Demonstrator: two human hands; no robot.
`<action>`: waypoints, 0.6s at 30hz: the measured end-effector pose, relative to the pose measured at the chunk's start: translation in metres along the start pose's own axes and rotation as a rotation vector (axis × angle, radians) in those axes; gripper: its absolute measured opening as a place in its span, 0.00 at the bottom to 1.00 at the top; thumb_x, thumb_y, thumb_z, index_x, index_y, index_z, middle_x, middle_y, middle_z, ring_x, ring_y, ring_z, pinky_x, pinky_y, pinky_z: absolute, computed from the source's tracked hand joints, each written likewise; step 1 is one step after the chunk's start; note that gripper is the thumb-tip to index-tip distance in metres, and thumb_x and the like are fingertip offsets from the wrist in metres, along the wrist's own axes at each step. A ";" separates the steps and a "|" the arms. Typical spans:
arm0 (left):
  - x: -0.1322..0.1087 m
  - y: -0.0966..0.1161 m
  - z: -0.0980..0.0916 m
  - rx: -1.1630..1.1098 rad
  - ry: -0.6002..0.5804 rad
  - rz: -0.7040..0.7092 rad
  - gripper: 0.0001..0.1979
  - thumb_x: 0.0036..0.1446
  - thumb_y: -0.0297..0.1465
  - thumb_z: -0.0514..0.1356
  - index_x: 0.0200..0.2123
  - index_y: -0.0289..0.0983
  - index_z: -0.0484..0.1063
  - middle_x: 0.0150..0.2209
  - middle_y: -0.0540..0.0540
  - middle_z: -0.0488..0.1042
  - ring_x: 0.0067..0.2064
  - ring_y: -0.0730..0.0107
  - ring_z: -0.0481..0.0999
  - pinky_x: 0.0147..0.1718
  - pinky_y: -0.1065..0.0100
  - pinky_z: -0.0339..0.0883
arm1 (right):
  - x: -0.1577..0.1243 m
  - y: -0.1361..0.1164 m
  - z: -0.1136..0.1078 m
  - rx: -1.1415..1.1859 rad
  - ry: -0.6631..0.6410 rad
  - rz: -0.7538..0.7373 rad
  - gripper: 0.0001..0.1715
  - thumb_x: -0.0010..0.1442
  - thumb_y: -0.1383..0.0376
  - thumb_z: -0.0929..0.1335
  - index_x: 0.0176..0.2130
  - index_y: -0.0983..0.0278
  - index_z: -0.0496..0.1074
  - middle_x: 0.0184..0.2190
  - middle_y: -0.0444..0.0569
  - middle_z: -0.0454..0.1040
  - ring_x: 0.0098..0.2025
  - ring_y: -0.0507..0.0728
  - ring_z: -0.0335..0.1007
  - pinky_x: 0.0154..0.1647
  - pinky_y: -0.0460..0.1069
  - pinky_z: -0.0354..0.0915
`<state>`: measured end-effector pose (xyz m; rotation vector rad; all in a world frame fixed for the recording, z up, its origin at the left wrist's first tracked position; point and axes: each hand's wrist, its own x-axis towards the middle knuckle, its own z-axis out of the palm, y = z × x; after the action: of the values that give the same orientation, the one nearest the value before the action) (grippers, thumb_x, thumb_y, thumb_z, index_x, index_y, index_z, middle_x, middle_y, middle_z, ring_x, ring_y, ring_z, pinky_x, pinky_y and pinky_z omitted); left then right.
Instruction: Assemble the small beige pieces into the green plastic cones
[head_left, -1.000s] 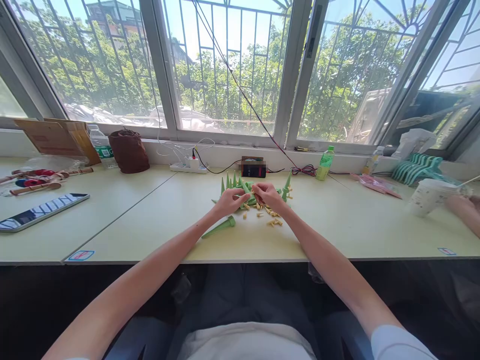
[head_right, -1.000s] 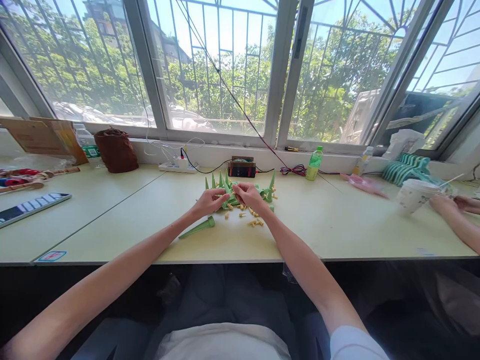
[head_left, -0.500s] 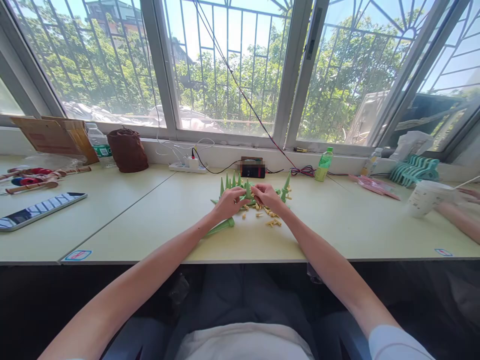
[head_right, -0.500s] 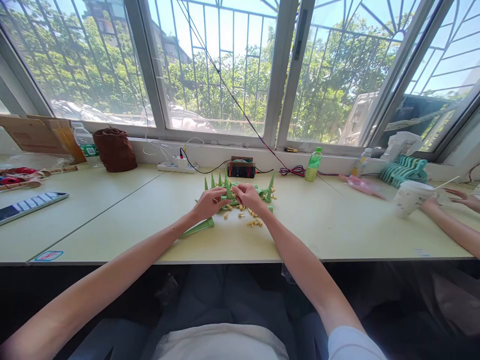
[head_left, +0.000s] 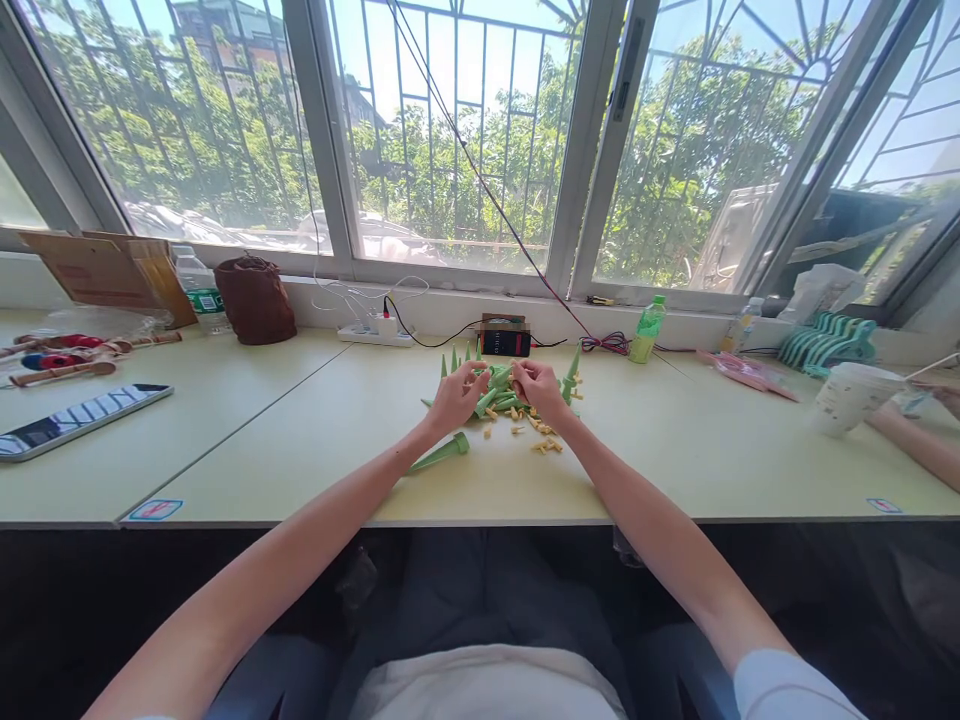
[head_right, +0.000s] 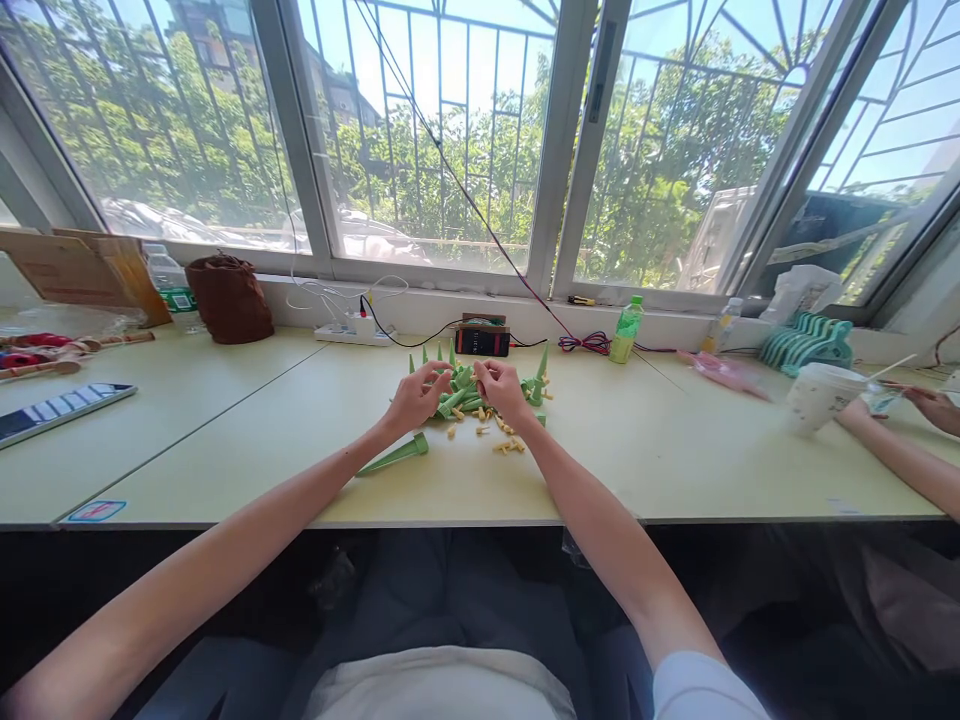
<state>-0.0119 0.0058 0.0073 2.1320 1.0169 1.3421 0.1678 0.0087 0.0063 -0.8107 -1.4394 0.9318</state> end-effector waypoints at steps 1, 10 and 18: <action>0.000 0.001 0.000 -0.058 -0.026 -0.049 0.27 0.60 0.51 0.53 0.49 0.35 0.69 0.28 0.47 0.75 0.16 0.78 0.61 0.17 0.73 0.56 | 0.000 0.000 0.000 -0.010 -0.008 -0.010 0.26 0.53 0.43 0.69 0.26 0.62 0.63 0.15 0.38 0.59 0.14 0.47 0.49 0.14 0.45 0.46; -0.004 0.007 0.001 -0.314 -0.166 -0.193 0.29 0.52 0.51 0.61 0.46 0.34 0.70 0.25 0.47 0.75 0.16 0.80 0.60 0.14 0.74 0.52 | -0.005 -0.001 0.004 -0.056 -0.094 -0.020 0.26 0.53 0.43 0.69 0.26 0.62 0.63 0.16 0.38 0.59 0.15 0.47 0.54 0.14 0.44 0.48; -0.004 0.001 0.000 -0.323 -0.144 -0.197 0.29 0.50 0.50 0.63 0.46 0.33 0.69 0.28 0.46 0.77 0.17 0.79 0.63 0.15 0.73 0.55 | -0.006 0.000 0.003 -0.034 -0.109 -0.022 0.25 0.54 0.45 0.69 0.27 0.62 0.63 0.15 0.38 0.60 0.14 0.47 0.52 0.14 0.45 0.47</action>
<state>-0.0126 0.0022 0.0051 1.8103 0.8613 1.1522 0.1650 0.0033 0.0041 -0.7772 -1.5589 0.9489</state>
